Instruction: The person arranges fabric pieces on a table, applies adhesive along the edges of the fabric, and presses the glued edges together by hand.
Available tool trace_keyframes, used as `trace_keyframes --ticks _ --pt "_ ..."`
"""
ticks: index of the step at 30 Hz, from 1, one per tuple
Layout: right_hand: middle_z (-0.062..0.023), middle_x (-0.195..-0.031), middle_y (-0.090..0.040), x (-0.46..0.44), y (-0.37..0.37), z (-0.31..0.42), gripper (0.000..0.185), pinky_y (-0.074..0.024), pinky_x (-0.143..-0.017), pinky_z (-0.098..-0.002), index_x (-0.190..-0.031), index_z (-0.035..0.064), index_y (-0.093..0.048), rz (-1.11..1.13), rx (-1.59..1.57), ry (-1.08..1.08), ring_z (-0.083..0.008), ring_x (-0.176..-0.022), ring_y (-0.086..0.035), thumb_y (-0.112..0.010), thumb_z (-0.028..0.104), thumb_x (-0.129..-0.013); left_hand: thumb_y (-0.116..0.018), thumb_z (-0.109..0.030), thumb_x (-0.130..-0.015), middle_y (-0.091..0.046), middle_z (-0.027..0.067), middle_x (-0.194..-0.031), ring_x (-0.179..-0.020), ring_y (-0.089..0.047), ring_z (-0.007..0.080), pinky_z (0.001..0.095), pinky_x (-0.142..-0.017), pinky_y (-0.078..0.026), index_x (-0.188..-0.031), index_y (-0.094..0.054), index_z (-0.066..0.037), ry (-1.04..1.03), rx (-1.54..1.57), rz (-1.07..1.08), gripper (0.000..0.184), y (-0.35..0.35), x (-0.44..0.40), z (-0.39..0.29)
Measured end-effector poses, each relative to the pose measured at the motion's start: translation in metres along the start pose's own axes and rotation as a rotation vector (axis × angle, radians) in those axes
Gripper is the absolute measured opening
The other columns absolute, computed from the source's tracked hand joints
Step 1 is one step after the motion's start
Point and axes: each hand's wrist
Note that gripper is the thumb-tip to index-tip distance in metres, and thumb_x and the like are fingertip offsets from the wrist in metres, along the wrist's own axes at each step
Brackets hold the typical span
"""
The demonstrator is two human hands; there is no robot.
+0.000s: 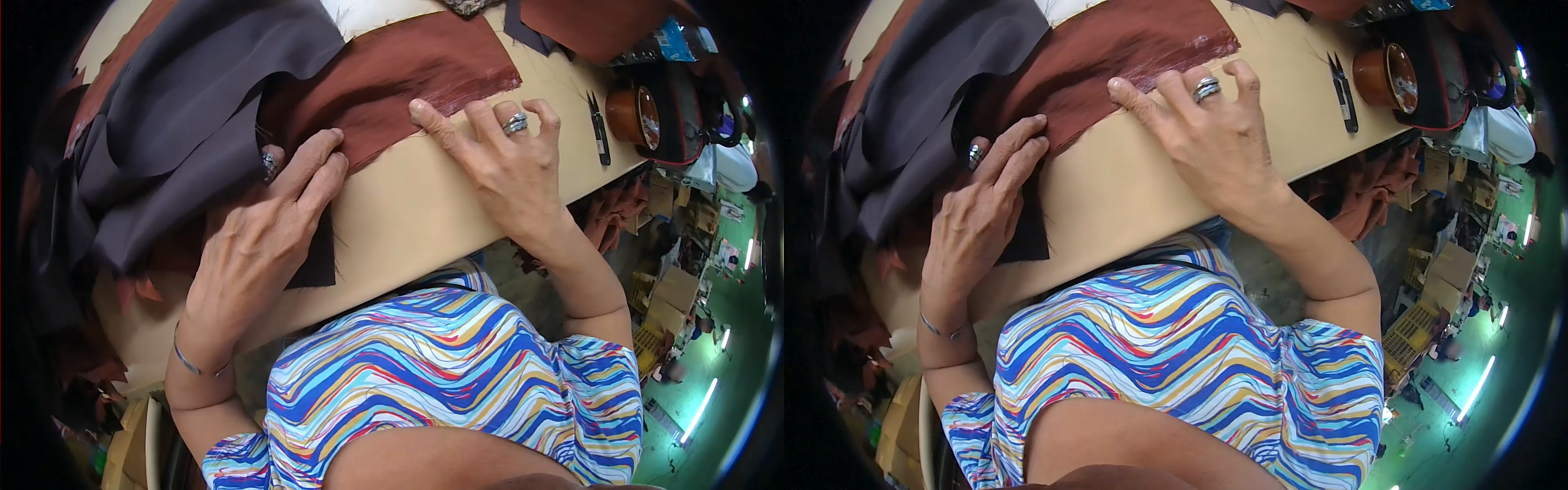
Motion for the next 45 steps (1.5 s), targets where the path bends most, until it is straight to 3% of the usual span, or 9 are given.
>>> trace_keyframes --ticks 6,17,20,29,32,38,41,45 --pt "0.0019 -0.085 -0.048 -0.007 0.012 0.024 0.052 -0.0291 -0.089 -0.0389 -0.128 0.0152 -0.051 0.084 0.07 -0.002 -0.014 -0.081 -0.046 -0.052 0.018 -0.076 -0.054 -0.004 -0.082 -0.05 -0.003 -0.127 -0.072 -0.063 0.0295 0.0361 -0.066 -0.055 -0.098 -0.056 -0.009 -0.004 -0.002 0.009 0.016 0.003 0.002 0.002" --pt "0.0019 -0.085 -0.045 -0.013 0.013 0.029 0.055 -0.0281 -0.091 -0.0391 -0.13 0.0158 -0.049 0.052 0.031 0.083 -0.0128 -0.081 -0.046 -0.052 0.017 -0.075 -0.056 -0.007 -0.082 -0.048 -0.0053 -0.13 -0.071 -0.063 0.031 0.04 -0.061 -0.052 -0.098 -0.054 -0.01 0.098 -0.04 0.086 0.017 0.009 0.007 0.0" --pt "-0.0019 -0.091 -0.05 -0.015 0.014 0.037 0.046 -0.0297 -0.093 -0.0462 -0.12 0.0068 -0.056 0.052 -0.082 0.121 -0.0158 -0.086 -0.048 -0.053 0.017 -0.076 -0.056 -0.007 -0.081 -0.047 -0.0055 -0.131 -0.069 -0.063 0.0311 0.04 -0.059 -0.051 -0.097 -0.051 -0.01 0.106 -0.013 0.078 0.016 0.01 0.007 0.0" --pt "-0.0064 -0.096 -0.056 -0.02 0.013 0.059 0.035 -0.0281 -0.095 -0.0469 -0.099 -0.0017 -0.066 -0.018 -0.243 0.114 -0.0168 -0.086 -0.052 -0.055 0.017 -0.072 -0.054 -0.004 -0.082 -0.046 -0.0044 -0.132 -0.069 -0.062 0.0323 0.0403 -0.06 -0.051 -0.097 -0.049 -0.009 0.114 -0.021 0.061 0.017 0.005 0.007 -0.001" --pt "-0.007 -0.097 -0.056 -0.017 0.013 0.061 0.036 -0.0273 -0.096 -0.0472 -0.101 -0.0019 -0.065 -0.006 -0.236 0.138 -0.016 -0.085 -0.053 -0.055 0.017 -0.072 -0.053 -0.004 -0.083 -0.047 -0.0027 -0.131 -0.072 -0.062 0.0326 0.0406 -0.061 -0.05 -0.097 -0.049 -0.008 0.112 0.001 0.062 0.016 0.004 0.006 -0.001" --pt "-0.0006 -0.09 -0.054 -0.02 0.011 0.038 0.038 -0.0293 -0.093 -0.0434 -0.11 0.0061 -0.062 -0.013 -0.322 0.232 -0.0138 -0.086 -0.053 -0.053 0.018 -0.075 -0.051 -0.004 -0.084 -0.048 0.0006 -0.13 -0.074 -0.062 0.033 0.0403 -0.063 -0.05 -0.098 -0.049 -0.007 0.065 0.033 0.008 0.014 -0.004 0.005 0.004" --pt "0.0015 -0.087 -0.052 -0.026 0.014 0.018 0.035 -0.0299 -0.091 -0.0435 -0.11 0.0115 -0.061 0.052 -0.52 0.18 -0.0133 -0.087 -0.052 -0.051 0.019 -0.077 -0.051 -0.004 -0.085 -0.048 0.0014 -0.13 -0.075 -0.061 0.0331 0.0403 -0.063 -0.05 -0.097 -0.049 -0.006 0.079 0.015 0.047 0.012 0.0 0.005 0.002" --pt "0.0014 -0.088 -0.051 -0.02 0.011 0.04 0.029 -0.0296 -0.09 -0.0438 -0.103 0.0151 -0.062 0.006 -0.406 0.126 -0.0142 -0.089 -0.051 -0.05 0.019 -0.077 -0.05 -0.005 -0.085 -0.048 0.002 -0.13 -0.074 -0.061 0.0333 0.0407 -0.062 -0.05 -0.097 -0.048 -0.006 0.07 0.023 0.037 0.011 -0.002 0.005 0.003"
Point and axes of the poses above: each hand's wrist, its own x-axis away from the middle knuckle, its own y-axis out of the back of the hand, z = x × y
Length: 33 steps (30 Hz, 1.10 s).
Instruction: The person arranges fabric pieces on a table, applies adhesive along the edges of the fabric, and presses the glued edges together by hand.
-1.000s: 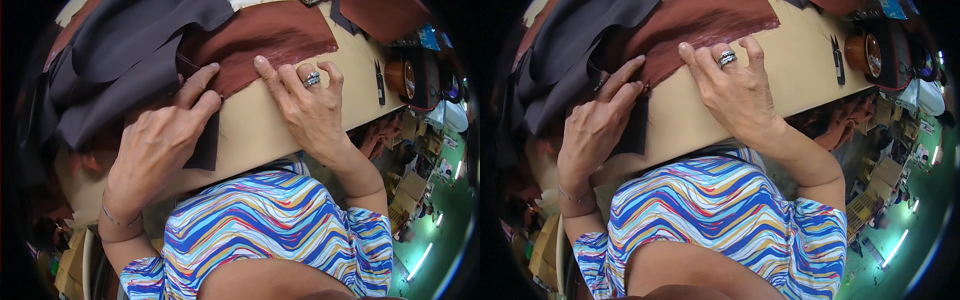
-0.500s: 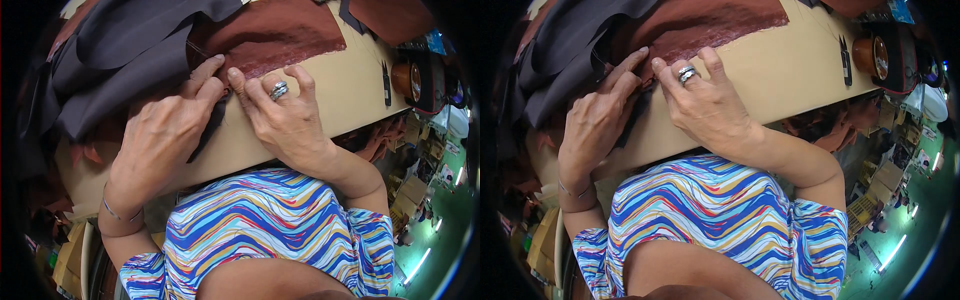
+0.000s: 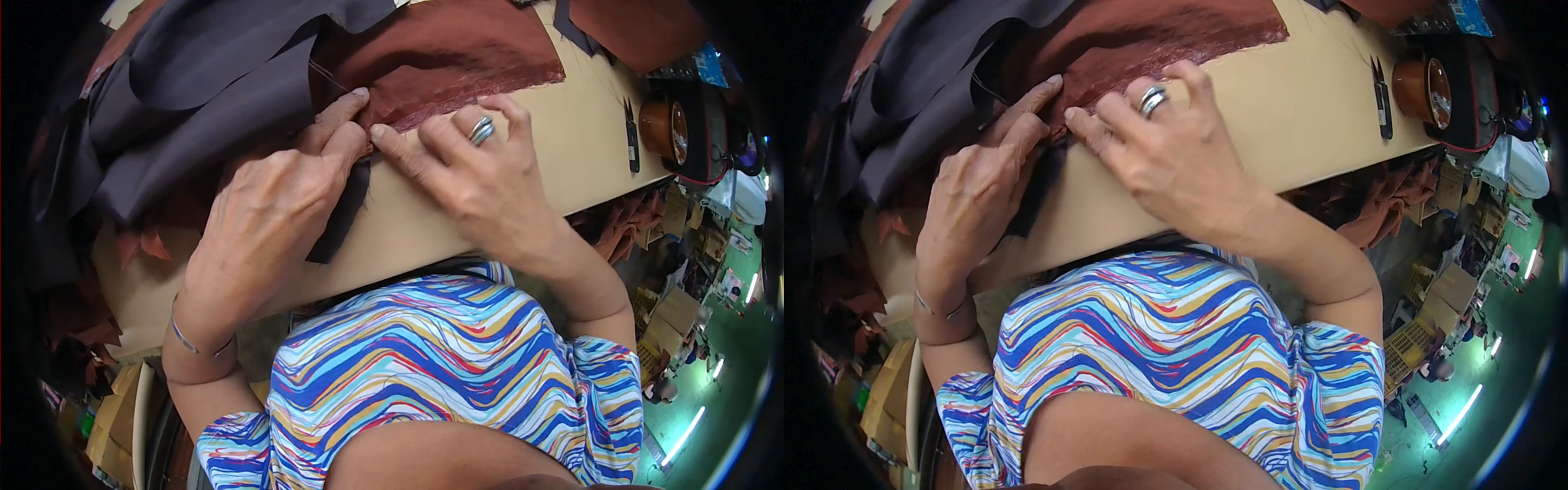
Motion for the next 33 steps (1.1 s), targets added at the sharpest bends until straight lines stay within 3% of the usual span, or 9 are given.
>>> trace_keyframes --ticks 5,11,15,19,23,24,26,32,33 --pt "0.0005 -0.095 -0.052 0.003 0.007 -0.006 0.027 -0.0301 -0.089 -0.0456 -0.102 0.0174 -0.062 0.011 -0.036 0.075 -0.0158 -0.09 -0.051 -0.053 0.017 -0.076 -0.05 -0.005 -0.086 -0.047 0.002 -0.13 -0.074 -0.061 0.0333 0.0407 -0.062 -0.05 -0.097 -0.048 -0.006 -0.011 -0.019 -0.005 0.012 -0.003 0.0 0.001" --pt "-0.0086 -0.091 -0.06 0.039 0.058 -0.092 0.048 -0.0416 -0.077 -0.034 -0.105 0.0102 -0.062 -0.219 -0.062 -0.354 -0.0258 -0.088 -0.056 -0.045 -0.008 -0.064 -0.051 -0.005 -0.085 -0.049 0.0019 -0.129 -0.076 -0.061 0.0328 0.04 -0.063 -0.05 -0.096 -0.049 -0.006 -0.004 0.009 -0.025 0.012 -0.003 0.0 0.001" --pt "-0.0068 -0.098 -0.061 0.124 0.097 -0.179 0.023 -0.0408 -0.087 -0.0321 -0.107 0.0098 -0.064 -0.225 0.142 -0.762 -0.0215 -0.094 -0.056 -0.055 0.017 -0.087 -0.052 -0.004 -0.084 -0.05 0.0017 -0.128 -0.08 -0.062 0.0322 0.0397 -0.065 -0.05 -0.096 -0.049 -0.006 -0.024 0.005 -0.062 0.012 -0.003 -0.003 0.0" --pt "-0.012 -0.113 -0.058 0.172 0.1 -0.228 0.041 -0.033 -0.096 -0.0344 -0.108 0.0051 -0.063 -0.129 0.088 -0.966 -0.0268 -0.111 -0.047 -0.05 0.039 -0.09 -0.045 0.003 -0.076 -0.045 0.0062 -0.133 -0.062 -0.063 0.024 0.0349 -0.061 -0.052 -0.098 -0.045 -0.003 -0.041 -0.096 -0.003 0.022 -0.001 -0.003 0.001" --pt "-0.018 -0.123 -0.053 0.171 0.082 -0.228 0.064 -0.0286 -0.101 -0.0381 -0.118 0.0005 -0.055 -0.107 0.249 -0.993 -0.0325 -0.123 -0.036 -0.041 0.055 -0.088 -0.046 0.002 -0.077 -0.044 0.0042 -0.134 -0.063 -0.064 0.0228 0.0342 -0.059 -0.053 -0.097 -0.045 -0.003 -0.04 -0.111 0.014 0.02 0.001 -0.002 0.002" --pt "-0.0188 -0.127 -0.049 0.171 0.081 -0.23 0.075 -0.0272 -0.102 -0.04 -0.129 0.0034 -0.044 -0.08 0.268 -1.062 -0.0331 -0.127 -0.033 -0.036 0.063 -0.086 -0.049 0.0 -0.079 -0.046 0.0037 -0.132 -0.069 -0.063 0.0257 0.0357 -0.062 -0.052 -0.095 -0.046 -0.004 -0.035 -0.101 -0.006 0.017 0.001 -0.002 0.002" --pt "-0.0185 -0.128 -0.048 0.169 0.078 -0.232 0.076 -0.0271 -0.102 -0.0417 -0.133 0.0066 -0.04 -0.011 0.255 -1.129 -0.0329 -0.127 -0.033 -0.036 0.065 -0.084 -0.053 -0.004 -0.084 -0.051 0.0027 -0.127 -0.081 -0.062 0.0315 0.0389 -0.066 -0.052 -0.093 -0.049 -0.005 -0.023 -0.08 -0.047 0.01 0.003 -0.002 -0.001" --pt "-0.0171 -0.128 -0.048 0.169 0.07 -0.247 0.072 -0.0274 -0.101 -0.0436 -0.134 0.011 -0.039 0.068 0.146 -1.077 -0.0329 -0.123 -0.037 -0.033 0.063 -0.085 -0.052 -0.001 -0.083 -0.047 0.004 -0.131 -0.078 -0.062 0.0321 0.0383 -0.064 -0.053 -0.096 -0.048 -0.005 0.009 -0.023 0.011 0.014 0.003 0.004 -0.003" --pt "-0.0171 -0.128 -0.048 0.18 0.07 -0.256 0.065 -0.0271 -0.102 -0.0405 -0.126 0.0102 -0.05 -0.056 -0.058 -1.149 -0.0329 -0.121 -0.039 -0.034 0.059 -0.087 -0.051 -0.001 -0.082 -0.046 0.0041 -0.132 -0.078 -0.062 0.0322 0.0384 -0.064 -0.053 -0.096 -0.048 -0.005 0.012 -0.009 0.014 0.015 0.003 0.004 -0.003"
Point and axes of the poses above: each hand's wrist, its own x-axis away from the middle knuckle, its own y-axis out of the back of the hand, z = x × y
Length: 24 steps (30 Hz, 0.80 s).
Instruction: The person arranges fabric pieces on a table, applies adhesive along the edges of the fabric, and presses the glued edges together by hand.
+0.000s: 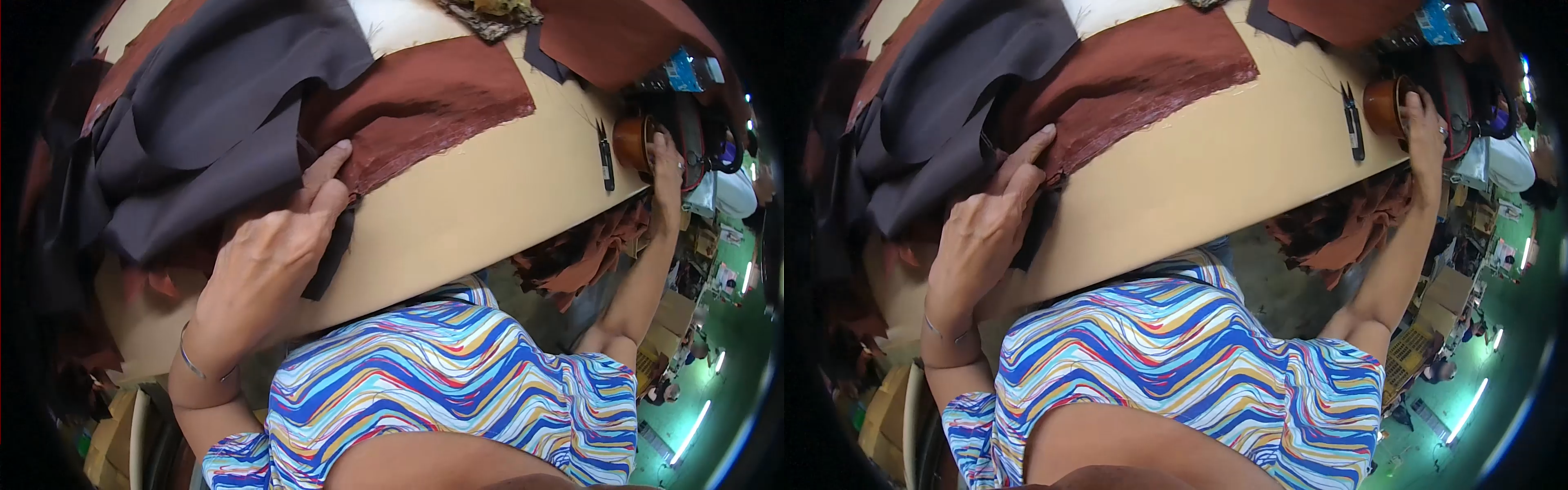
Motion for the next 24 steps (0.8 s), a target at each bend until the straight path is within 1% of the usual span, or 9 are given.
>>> trace_keyframes --ticks 2,4,8,11,12,15,17,20,24 --pt "-0.0182 -0.129 -0.048 0.009 0.014 0.01 0.059 -0.0266 -0.102 -0.0378 -0.113 0.0077 -0.061 -0.168 0.115 0.224 -0.0327 -0.12 -0.041 -0.035 0.055 -0.089 -0.051 -0.001 -0.082 -0.046 0.004 -0.132 -0.078 -0.062 0.0319 0.0386 -0.064 -0.052 -0.097 -0.048 -0.005 -0.031 -0.042 -0.022 0.016 0.0 0.0 0.001" --pt "-0.016 -0.131 -0.047 0.032 0.024 0.042 0.055 -0.0265 -0.102 -0.038 -0.1 0.006 -0.067 -0.245 0.148 0.139 -0.0323 -0.122 -0.04 -0.036 0.05 -0.091 -0.051 -0.001 -0.082 -0.046 0.004 -0.132 -0.078 -0.063 0.0318 0.0385 -0.064 -0.052 -0.099 -0.048 -0.004 -0.051 -0.041 -0.04 0.017 -0.004 0.0 0.003" --pt "-0.007 -0.132 -0.048 0.054 0.022 0.047 0.046 -0.0274 -0.101 -0.039 -0.094 0.0125 -0.069 -0.227 0.669 0.224 -0.0297 -0.123 -0.039 -0.039 0.048 -0.092 -0.052 -0.001 -0.082 -0.046 0.004 -0.132 -0.078 -0.063 0.031 0.0372 -0.062 -0.053 -0.1 -0.048 -0.003 -0.042 -0.075 0.013 0.019 -0.007 -0.002 0.001" --pt "-0.0087 -0.13 -0.05 0.077 0.011 0.109 0.043 -0.0279 -0.1 -0.0427 -0.087 0.0103 -0.069 -0.276 0.231 0.47 -0.0285 -0.123 -0.039 -0.043 0.044 -0.09 -0.051 -0.002 -0.082 -0.045 0.0038 -0.132 -0.076 -0.063 0.0302 0.0363 -0.061 -0.053 -0.1 -0.048 -0.003 0.001 -0.074 0.103 0.018 0.0 -0.001 -0.001" --pt "-0.0139 -0.13 -0.048 0.093 0.001 0.146 0.048 -0.0264 -0.101 -0.0423 -0.091 0.0062 -0.069 -0.172 0.035 0.546 -0.0292 -0.123 -0.038 -0.04 0.044 -0.091 -0.051 -0.002 -0.083 -0.045 0.0037 -0.132 -0.076 -0.063 0.03 0.0362 -0.061 -0.053 -0.1 -0.048 -0.003 -0.005 -0.066 0.088 0.017 0.002 -0.001 -0.002" --pt "-0.0158 -0.138 -0.037 0.125 -0.027 0.209 0.073 -0.0116 -0.106 -0.0477 -0.103 0.0051 -0.066 0.219 -0.393 0.829 -0.0362 -0.13 -0.024 -0.025 0.064 -0.088 -0.05 -0.004 -0.084 -0.046 0.0036 -0.132 -0.073 -0.063 0.0296 0.0362 -0.06 -0.052 -0.1 -0.048 -0.004 -0.059 -0.063 -0.032 0.016 0.014 0.0 -0.009" --pt "-0.0115 -0.141 -0.033 0.136 -0.037 0.231 0.075 -0.0013 -0.106 -0.0548 -0.11 0.016 -0.064 0.288 -0.297 0.979 -0.0352 -0.133 -0.02 -0.027 0.074 -0.08 -0.05 -0.005 -0.085 -0.046 0.0037 -0.132 -0.075 -0.063 0.0299 0.0359 -0.061 -0.053 -0.101 -0.048 -0.005 -0.068 -0.046 -0.051 0.016 0.021 0.0 -0.015" --pt "-0.0152 -0.143 -0.03 0.139 -0.045 0.248 0.084 0.001 -0.106 -0.0535 -0.114 0.0168 -0.063 0.29 -0.277 1.002 -0.0361 -0.134 -0.016 -0.014 0.075 -0.08 -0.05 -0.007 -0.086 -0.047 0.0038 -0.131 -0.078 -0.063 0.0303 0.0361 -0.064 -0.053 -0.102 -0.048 -0.005 -0.041 0.011 0.002 0.016 0.027 0.001 -0.021" --pt "-0.0085 -0.141 -0.033 0.148 -0.067 0.254 0.069 0.0042 -0.102 -0.0631 -0.11 0.0173 -0.063 0.223 -0.229 1.089 -0.0346 -0.135 -0.016 -0.034 0.071 -0.079 -0.05 -0.008 -0.087 -0.047 0.0038 -0.13 -0.083 -0.062 0.0311 0.0375 -0.068 -0.053 -0.104 -0.048 -0.006 -0.014 0.026 0.035 0.017 0.025 0.004 -0.019"
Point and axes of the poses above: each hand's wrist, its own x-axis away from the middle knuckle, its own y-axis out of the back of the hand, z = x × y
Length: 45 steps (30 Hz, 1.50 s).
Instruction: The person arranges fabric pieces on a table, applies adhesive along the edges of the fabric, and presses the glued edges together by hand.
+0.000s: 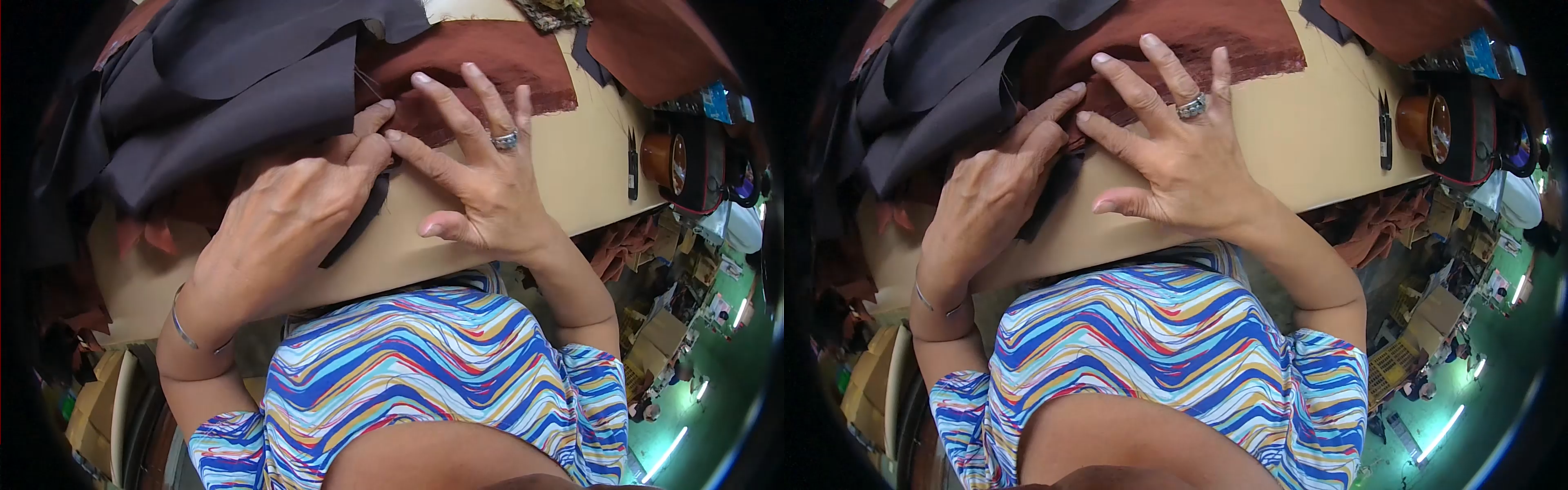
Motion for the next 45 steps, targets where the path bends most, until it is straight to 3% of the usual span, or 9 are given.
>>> trace_keyframes --ticks 14,15,19,30,35,38,39,43,45 --pt "-0.0059 -0.141 -0.036 0.003 0.014 -0.002 0.063 0.0053 -0.108 -0.0518 -0.111 0.0276 -0.064 -0.042 0.259 -0.027 -0.0306 -0.134 -0.02 -0.026 0.069 -0.082 -0.051 -0.008 -0.086 -0.047 -0.0007 -0.131 -0.073 -0.062 0.0321 0.0399 -0.06 -0.052 -0.099 -0.049 -0.008 0.031 -0.019 -0.023 0.013 -0.003 0.001 0.004" --pt "-0.0043 -0.141 -0.035 0.005 0.007 -0.002 0.055 0.0053 -0.103 -0.0641 -0.096 0.0226 -0.067 -0.042 0.176 -0.033 -0.029 -0.134 -0.021 -0.039 0.066 -0.079 -0.051 -0.008 -0.086 -0.047 -0.0008 -0.131 -0.072 -0.062 0.0319 0.0397 -0.06 -0.051 -0.098 -0.049 -0.008 0.031 -0.029 -0.027 0.012 -0.003 0.001 0.004" --pt "-0.0028 -0.14 -0.037 0.019 0.031 -0.022 0.054 0.0049 -0.105 -0.0608 -0.106 0.0245 -0.064 -0.04 0.504 -0.184 -0.028 -0.133 -0.024 -0.047 0.065 -0.074 -0.053 -0.007 -0.085 -0.049 -0.0004 -0.13 -0.073 -0.063 0.0311 0.0387 -0.06 -0.051 -0.095 -0.049 -0.007 0.02 -0.019 -0.033 0.011 -0.001 -0.005 0.001" --pt "-0.0015 -0.139 -0.038 0.034 0.029 -0.057 0.047 0.0003 -0.106 -0.0591 -0.101 0.025 -0.065 -0.146 0.547 -0.171 -0.0246 -0.131 -0.028 -0.05 0.061 -0.076 -0.054 -0.004 -0.083 -0.049 0.0024 -0.13 -0.076 -0.063 0.0307 0.0382 -0.062 -0.053 -0.092 -0.048 -0.006 -0.005 -0.002 -0.077 0.011 -0.003 -0.002 0.011" --pt "-0.0026 -0.131 -0.046 0.018 0.034 -0.093 0.047 -0.0155 -0.104 -0.0561 -0.11 0.0177 -0.059 -0.227 0.775 -0.256 -0.0234 -0.123 -0.038 -0.062 0.047 -0.074 -0.052 -0.002 -0.082 -0.047 0.0066 -0.131 -0.071 -0.063 0.0313 0.0382 -0.06 -0.052 -0.092 -0.046 -0.004 -0.066 0.02 -0.089 0.012 -0.021 -0.005 0.024" --pt "-0.0045 -0.125 -0.05 -0.02 0.045 -0.119 0.044 -0.0232 -0.102 -0.0513 -0.111 0.0152 -0.058 -0.41 0.618 -0.22 -0.0232 -0.118 -0.044 -0.062 0.042 -0.077 -0.053 -0.002 -0.082 -0.047 0.007 -0.131 -0.071 -0.063 0.0317 0.0387 -0.06 -0.052 -0.094 -0.046 -0.004 -0.06 -0.006 -0.051 0.015 -0.023 -0.005 0.026" --pt "-0.0095 -0.129 -0.048 -0.033 0.047 -0.123 0.054 -0.0348 -0.098 -0.042 -0.126 0.0129 -0.048 -0.389 0.589 -0.238 -0.0279 -0.116 -0.047 -0.061 0.038 -0.08 -0.054 -0.003 -0.082 -0.047 0.0064 -0.132 -0.071 -0.063 0.0323 0.04 -0.06 -0.051 -0.095 -0.045 -0.005 -0.039 0.024 -0.021 0.016 -0.023 -0.005 0.025" --pt "-0.0159 -0.131 -0.046 -0.081 0.028 -0.159 0.081 -0.0379 -0.097 -0.0399 -0.137 0.0093 -0.032 -0.333 0.261 -0.398 -0.0311 -0.118 -0.046 -0.067 0.046 -0.072 -0.054 -0.005 -0.083 -0.047 0.0051 -0.131 -0.078 -0.062 0.0336 0.042 -0.065 -0.051 -0.094 -0.047 -0.004 -0.004 0.075 -0.018 0.013 -0.024 -0.006 0.022" --pt "-0.0186 -0.126 -0.049 -0.094 0.032 -0.145 0.072 -0.0424 -0.09 -0.0353 -0.135 0.0055 -0.035 -0.31 0.225 -0.535 -0.0299 -0.108 -0.053 -0.066 0.028 -0.074 -0.054 -0.005 -0.083 -0.047 0.0043 -0.131 -0.081 -0.061 0.0338 0.0426 -0.067 -0.051 -0.094 -0.048 -0.004 0.018 0.079 -0.005 0.012 -0.023 -0.008 0.017"
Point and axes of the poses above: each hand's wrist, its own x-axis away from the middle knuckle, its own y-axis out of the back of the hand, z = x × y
